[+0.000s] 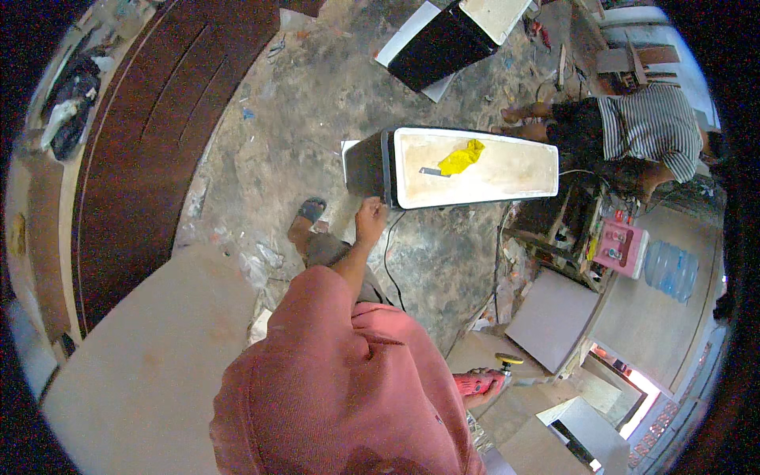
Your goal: The person uses a handheld orbital sander to smooth the edges and surfaces of a white rectangular furniture component. They hold the piece steady with one hand while moving the sander along the edges and top surface, occasionally repositioning the component to access different areas.
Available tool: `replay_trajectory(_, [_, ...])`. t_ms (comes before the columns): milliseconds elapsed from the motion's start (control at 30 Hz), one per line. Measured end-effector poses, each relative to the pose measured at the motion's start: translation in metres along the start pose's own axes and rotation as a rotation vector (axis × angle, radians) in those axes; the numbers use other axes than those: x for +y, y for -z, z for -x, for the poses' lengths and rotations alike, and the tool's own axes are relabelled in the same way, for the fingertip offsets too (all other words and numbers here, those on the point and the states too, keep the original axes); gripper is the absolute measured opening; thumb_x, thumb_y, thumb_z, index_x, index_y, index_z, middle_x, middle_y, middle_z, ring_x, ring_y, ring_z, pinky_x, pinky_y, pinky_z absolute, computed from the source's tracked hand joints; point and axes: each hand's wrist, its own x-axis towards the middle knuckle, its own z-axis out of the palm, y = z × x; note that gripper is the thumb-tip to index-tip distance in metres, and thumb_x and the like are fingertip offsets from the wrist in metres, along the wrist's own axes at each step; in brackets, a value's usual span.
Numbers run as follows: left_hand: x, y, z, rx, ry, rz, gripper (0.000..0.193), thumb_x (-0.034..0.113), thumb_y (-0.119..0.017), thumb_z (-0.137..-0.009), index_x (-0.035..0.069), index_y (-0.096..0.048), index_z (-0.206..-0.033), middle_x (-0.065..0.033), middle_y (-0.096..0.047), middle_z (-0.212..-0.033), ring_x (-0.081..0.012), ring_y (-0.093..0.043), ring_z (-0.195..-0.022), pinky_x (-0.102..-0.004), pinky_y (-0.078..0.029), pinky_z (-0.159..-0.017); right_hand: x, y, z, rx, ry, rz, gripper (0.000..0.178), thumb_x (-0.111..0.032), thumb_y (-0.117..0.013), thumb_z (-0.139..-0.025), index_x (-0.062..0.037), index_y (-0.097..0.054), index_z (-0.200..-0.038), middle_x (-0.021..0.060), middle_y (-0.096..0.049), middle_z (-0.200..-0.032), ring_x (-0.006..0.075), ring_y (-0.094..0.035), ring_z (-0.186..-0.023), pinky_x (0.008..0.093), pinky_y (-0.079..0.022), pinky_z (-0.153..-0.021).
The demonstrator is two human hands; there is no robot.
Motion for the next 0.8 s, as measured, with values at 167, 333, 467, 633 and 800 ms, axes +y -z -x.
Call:
replay_trajectory(167, [0.008,-0.007,-0.007,0.047,0.082,-0.059,0.030,0.020,-0.076,-0.091,-0.002,-0.071,-0.111,-0.0163,-0.077,-0.100,-0.0246,-0.075,-0.091,-0.0357,-0.057,-0.081,-0.003,0.012,-0.007,-0.016,-0.018,0.002,0.033,-0.039,-0.060,-0.100,-0.0142,-0.063,-0.122,0.0043,-0.069,-0.100,0.0187,-0.065,-0.077,0.0352,-0.057,-0.065])
replay_trajectory(333, [0.011,-0.017,-0.023,0.141,0.082,-0.239,0.022,0.024,-0.081,-0.085,0.005,-0.073,-0.093,-0.0126,-0.076,-0.088,-0.0277,-0.074,-0.081,-0.0393,-0.057,-0.076,0.006,0.052,-0.009,-0.020,-0.160,-0.134,0.036,-0.043,-0.060,-0.098,-0.0146,-0.063,-0.120,0.0037,-0.068,-0.098,0.0187,-0.064,-0.074,0.0358,-0.056,-0.063])
replay_trajectory(467, [0.000,-0.024,-0.035,0.080,0.024,-0.439,0.021,0.021,-0.077,-0.086,0.001,-0.072,-0.092,-0.0204,-0.075,-0.091,-0.0366,-0.074,-0.088,-0.0447,-0.057,-0.080,0.019,0.080,-0.006,0.058,-0.150,-0.042,0.036,-0.043,-0.062,-0.097,-0.0145,-0.063,-0.118,0.0021,-0.067,-0.096,0.0178,-0.064,-0.073,0.0353,-0.055,-0.062])
replay_trajectory(633, [-0.031,-0.033,-0.055,0.065,-0.048,-0.549,0.021,0.024,-0.068,-0.091,0.004,-0.071,-0.086,-0.0163,-0.072,-0.082,-0.0355,-0.071,-0.080,-0.0458,-0.058,-0.076,0.029,0.090,0.000,0.296,-0.125,0.000,0.035,-0.044,-0.063,-0.096,-0.0154,-0.064,-0.116,-0.0001,-0.067,-0.092,0.0176,-0.064,-0.073,0.0350,-0.055,-0.062])
replay_trajectory(800, [-0.071,-0.014,-0.070,-0.137,0.235,0.113,0.019,0.018,-0.069,-0.092,0.001,-0.072,-0.097,-0.0183,-0.074,-0.086,-0.0376,-0.071,-0.079,-0.0459,-0.057,-0.076,0.027,0.085,0.015,0.194,-0.236,-0.129,0.038,-0.047,-0.063,-0.095,-0.0155,-0.065,-0.117,0.0019,-0.068,-0.095,0.0189,-0.065,-0.077,0.0353,-0.056,-0.067])
